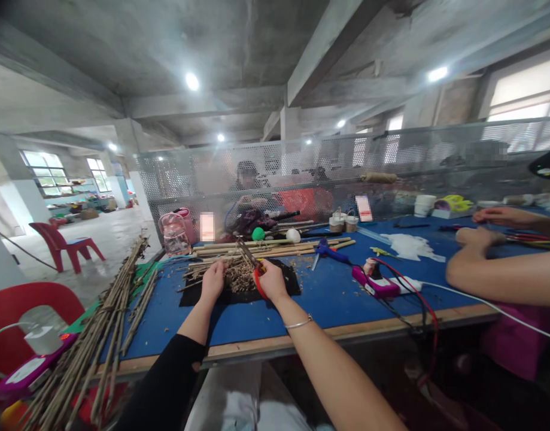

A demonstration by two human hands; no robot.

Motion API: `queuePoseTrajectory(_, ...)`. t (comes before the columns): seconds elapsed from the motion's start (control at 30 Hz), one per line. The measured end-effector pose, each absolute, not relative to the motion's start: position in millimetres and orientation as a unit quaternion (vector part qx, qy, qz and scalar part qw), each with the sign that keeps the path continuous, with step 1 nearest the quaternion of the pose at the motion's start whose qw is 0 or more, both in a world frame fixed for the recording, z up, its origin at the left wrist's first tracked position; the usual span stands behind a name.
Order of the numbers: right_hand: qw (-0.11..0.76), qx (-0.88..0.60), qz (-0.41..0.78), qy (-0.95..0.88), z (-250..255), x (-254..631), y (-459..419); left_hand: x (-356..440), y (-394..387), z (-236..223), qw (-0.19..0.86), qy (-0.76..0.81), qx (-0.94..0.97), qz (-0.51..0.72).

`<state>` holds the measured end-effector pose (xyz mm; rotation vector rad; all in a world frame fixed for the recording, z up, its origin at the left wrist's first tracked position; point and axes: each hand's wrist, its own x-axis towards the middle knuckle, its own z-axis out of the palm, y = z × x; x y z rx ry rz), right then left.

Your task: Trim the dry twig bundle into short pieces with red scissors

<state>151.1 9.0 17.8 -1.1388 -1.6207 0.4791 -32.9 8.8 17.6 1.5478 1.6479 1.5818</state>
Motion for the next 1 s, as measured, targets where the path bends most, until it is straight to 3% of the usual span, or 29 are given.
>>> queuePoseTrajectory(0.1,0.530,-0.475,0.207,-0.671,18,151,9,-36,7,18,0.162,0.605,0.506,0.594)
queuePoseTrajectory(0.27,0.527,-0.482,0.202,-0.670,19,151,9,-37,2,16,0.124,0.679,0.489,0.533)
queuePoseTrajectory(0.57,0.524,-0.477,0.204,-0.676,16,151,11,-33,4,15,0.105,0.627,0.532,0.558)
queuePoseTrajectory(0.63,0.521,-0.463,0.215,-0.684,15,151,12,-28,2,16,0.146,0.590,0.545,0.578)
queuePoseTrajectory(0.8,0.501,-0.389,0.248,-0.732,14,145,8,-6,-3,18,0.391,0.467,0.542,0.579)
queuePoseTrajectory(1.0,0.484,-0.386,0.249,-0.745,16,143,2,1,-5,19,0.463,0.429,0.486,0.605)
